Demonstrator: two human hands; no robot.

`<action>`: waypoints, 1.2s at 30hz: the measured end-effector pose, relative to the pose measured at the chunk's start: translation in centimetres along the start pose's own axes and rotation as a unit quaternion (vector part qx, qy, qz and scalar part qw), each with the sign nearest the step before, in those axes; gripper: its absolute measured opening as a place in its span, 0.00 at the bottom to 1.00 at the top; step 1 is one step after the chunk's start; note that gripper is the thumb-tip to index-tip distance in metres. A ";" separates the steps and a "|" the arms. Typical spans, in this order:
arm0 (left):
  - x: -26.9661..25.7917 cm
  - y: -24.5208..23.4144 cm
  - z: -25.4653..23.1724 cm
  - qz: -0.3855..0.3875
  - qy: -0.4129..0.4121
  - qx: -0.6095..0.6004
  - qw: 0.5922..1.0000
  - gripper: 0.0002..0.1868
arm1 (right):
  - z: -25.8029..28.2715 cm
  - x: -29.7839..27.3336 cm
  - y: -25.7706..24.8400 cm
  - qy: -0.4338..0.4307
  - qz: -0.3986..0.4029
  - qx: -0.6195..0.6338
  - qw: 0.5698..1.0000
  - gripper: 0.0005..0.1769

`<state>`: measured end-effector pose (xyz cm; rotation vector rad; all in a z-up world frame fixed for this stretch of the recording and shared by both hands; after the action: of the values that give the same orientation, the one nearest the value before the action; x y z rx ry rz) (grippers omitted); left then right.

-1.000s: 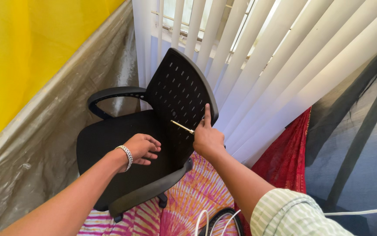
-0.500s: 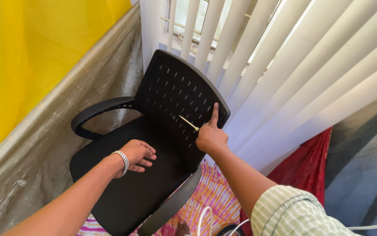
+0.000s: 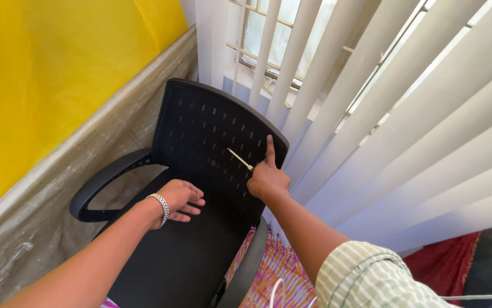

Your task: The person uses a screwdriver to tighten screws on the armrests of a black office chair. They work on both sides, then flip the chair to check the seat and backrest before setting it upright.

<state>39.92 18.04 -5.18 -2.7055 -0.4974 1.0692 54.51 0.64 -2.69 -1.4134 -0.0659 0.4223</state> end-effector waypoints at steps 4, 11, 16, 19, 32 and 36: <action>0.0 -1.2 -0.5 -0.025 -0.017 -0.027 0.999 0.18 | 0.8 2.4 -0.4 -0.006 0.014 -0.004 1.000 0.35; 1.9 -5.0 -0.1 -0.072 -0.026 -0.071 0.995 0.22 | 2.0 5.0 -0.6 0.009 0.016 0.007 1.000 0.36; 6.6 -10.4 -1.6 -0.129 -0.025 -0.117 0.984 0.30 | 2.4 6.4 -0.7 0.033 0.007 0.005 0.999 0.42; 9.7 -13.6 -3.3 -0.145 0.009 -0.105 0.984 0.31 | 2.4 7.3 -1.2 0.063 0.001 0.011 0.998 0.47; 14.4 -18.2 -10.7 -0.089 0.109 -0.023 0.990 0.50 | 4.1 10.2 -1.0 0.072 0.004 0.221 0.973 0.50; 15.6 -19.2 -11.3 -0.073 0.095 -0.028 0.992 0.43 | 4.9 9.7 -1.2 0.087 -0.002 0.314 0.946 0.46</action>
<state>53.80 41.08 -1.16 -2.7330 -0.6891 0.7633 62.33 8.25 -2.70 -0.8139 0.1962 0.2771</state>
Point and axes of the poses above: each hand's wrist, its own x-axis towards the middle knuckle, its own y-axis out of the palm, z = x × y, the point moved 1 cm from there along x, towards the middle knuckle, and after that the axes turned 5 degrees about -z, right-handed, at the moved point
